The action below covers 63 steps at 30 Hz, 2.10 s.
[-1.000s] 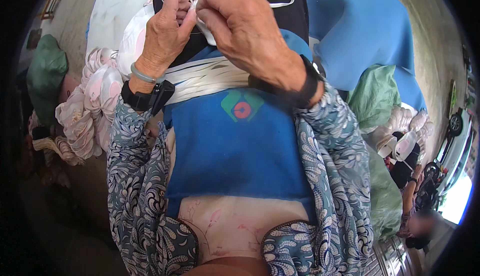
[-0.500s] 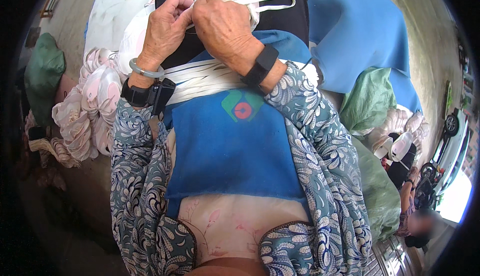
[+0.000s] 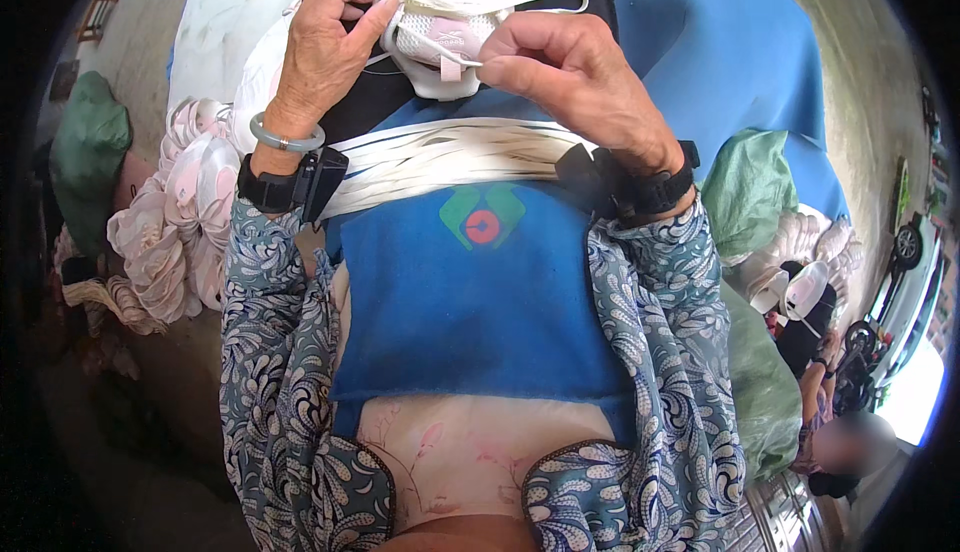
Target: Lace a pair of white and pink athletic shoes.
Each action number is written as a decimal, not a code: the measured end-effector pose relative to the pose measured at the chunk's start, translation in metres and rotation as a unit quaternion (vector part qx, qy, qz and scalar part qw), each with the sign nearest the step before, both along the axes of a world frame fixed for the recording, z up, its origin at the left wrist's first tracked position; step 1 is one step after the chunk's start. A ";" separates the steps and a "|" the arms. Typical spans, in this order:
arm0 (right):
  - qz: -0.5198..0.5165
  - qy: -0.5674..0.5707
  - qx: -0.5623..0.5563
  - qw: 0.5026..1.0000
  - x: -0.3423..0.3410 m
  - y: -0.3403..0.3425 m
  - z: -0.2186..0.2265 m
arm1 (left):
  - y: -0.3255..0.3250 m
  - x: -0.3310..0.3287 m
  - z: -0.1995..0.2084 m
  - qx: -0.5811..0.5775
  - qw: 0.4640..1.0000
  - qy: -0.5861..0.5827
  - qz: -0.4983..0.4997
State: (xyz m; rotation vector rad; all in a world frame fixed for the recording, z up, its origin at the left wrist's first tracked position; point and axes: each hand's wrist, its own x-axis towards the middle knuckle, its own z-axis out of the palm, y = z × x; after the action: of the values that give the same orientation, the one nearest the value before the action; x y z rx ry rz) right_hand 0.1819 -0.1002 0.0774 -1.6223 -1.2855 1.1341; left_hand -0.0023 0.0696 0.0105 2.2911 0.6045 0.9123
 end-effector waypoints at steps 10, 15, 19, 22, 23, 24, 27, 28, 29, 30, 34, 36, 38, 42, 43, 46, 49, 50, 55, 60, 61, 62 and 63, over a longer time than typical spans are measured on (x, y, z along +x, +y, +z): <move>0.011 0.063 0.042 0.997 -0.003 -0.001 -0.022 | -0.010 0.020 0.043 0.131 0.982 0.098 -0.091; -0.009 0.085 0.089 0.992 -0.009 0.000 -0.035 | -0.012 0.030 0.062 0.298 0.939 0.119 -0.122; 0.001 0.084 0.123 0.989 -0.012 0.002 -0.037 | -0.002 0.018 0.031 0.232 0.958 0.116 -0.123; 0.017 0.114 0.110 0.987 -0.011 -0.001 -0.029 | -0.001 0.016 0.028 0.141 0.977 0.103 -0.124; 0.036 0.139 0.103 0.984 -0.010 -0.002 -0.027 | 0.000 0.015 0.031 0.140 0.975 0.113 -0.127; 0.034 0.140 0.104 0.984 -0.009 -0.002 -0.026 | 0.000 0.015 0.033 0.139 0.974 0.122 -0.130; 0.063 0.133 0.123 0.981 -0.009 -0.001 -0.029 | 0.002 0.015 0.036 0.116 0.976 0.137 -0.120; 0.062 0.134 0.123 0.981 -0.012 -0.001 -0.033 | 0.003 0.015 0.036 0.108 0.976 0.153 -0.113; 0.057 0.131 0.132 0.981 -0.014 -0.001 -0.036 | 0.003 0.017 0.037 0.108 0.976 0.152 -0.115; 0.051 0.127 0.142 0.980 -0.014 -0.001 -0.038 | 0.002 0.020 0.038 0.004 0.984 0.137 -0.118; 0.057 0.248 0.072 0.964 -0.005 -0.006 -0.019 | 0.011 0.017 0.044 -0.359 0.914 0.062 -0.181; 0.102 0.343 0.022 0.934 0.001 -0.012 -0.010 | 0.018 0.022 0.055 -0.404 0.890 0.064 -0.204; 0.119 0.293 0.055 0.947 0.002 -0.011 -0.010 | 0.028 0.030 0.061 -0.469 0.831 0.078 -0.287; 0.069 0.250 0.072 0.963 0.003 -0.006 -0.009 | 0.017 0.056 0.086 -0.503 0.847 0.037 -0.165; 0.044 0.143 0.162 0.975 -0.002 -0.001 -0.004 | 0.029 0.056 0.080 -0.424 0.888 0.102 -0.143; -0.093 -0.029 0.189 0.977 0.004 0.017 0.010 | 0.083 0.066 0.040 -0.337 0.899 0.133 -0.245; -0.107 0.126 0.115 0.980 0.010 0.032 0.019 | 0.055 0.080 0.066 -0.352 0.903 0.105 -0.221; -0.108 0.124 0.112 0.980 0.011 0.036 0.007 | 0.044 0.085 0.074 -0.377 0.904 0.086 -0.180; -0.119 0.027 0.193 0.974 0.011 0.063 -0.009 | 0.056 0.079 0.063 -0.296 0.926 0.181 -0.150; -0.101 0.008 0.216 0.971 0.012 0.097 -0.019 | 0.062 0.065 0.049 -0.443 0.877 0.081 -0.167; -0.076 0.109 0.178 0.975 0.012 0.099 -0.019 | 0.066 0.061 0.043 -0.454 0.873 0.068 -0.166; -0.067 0.111 0.182 0.975 0.009 0.104 -0.018 | 0.072 0.055 0.033 -0.451 0.876 0.065 -0.158; -0.037 0.032 0.192 0.980 0.006 0.105 -0.017 | 0.076 0.053 0.022 -0.500 0.818 -0.052 -0.280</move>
State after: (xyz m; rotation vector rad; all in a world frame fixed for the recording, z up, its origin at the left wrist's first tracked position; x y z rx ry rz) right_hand 0.1882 0.0046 0.0606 -1.3248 -1.2990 0.8248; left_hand 0.0503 0.1455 0.0322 1.3004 0.2186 0.2774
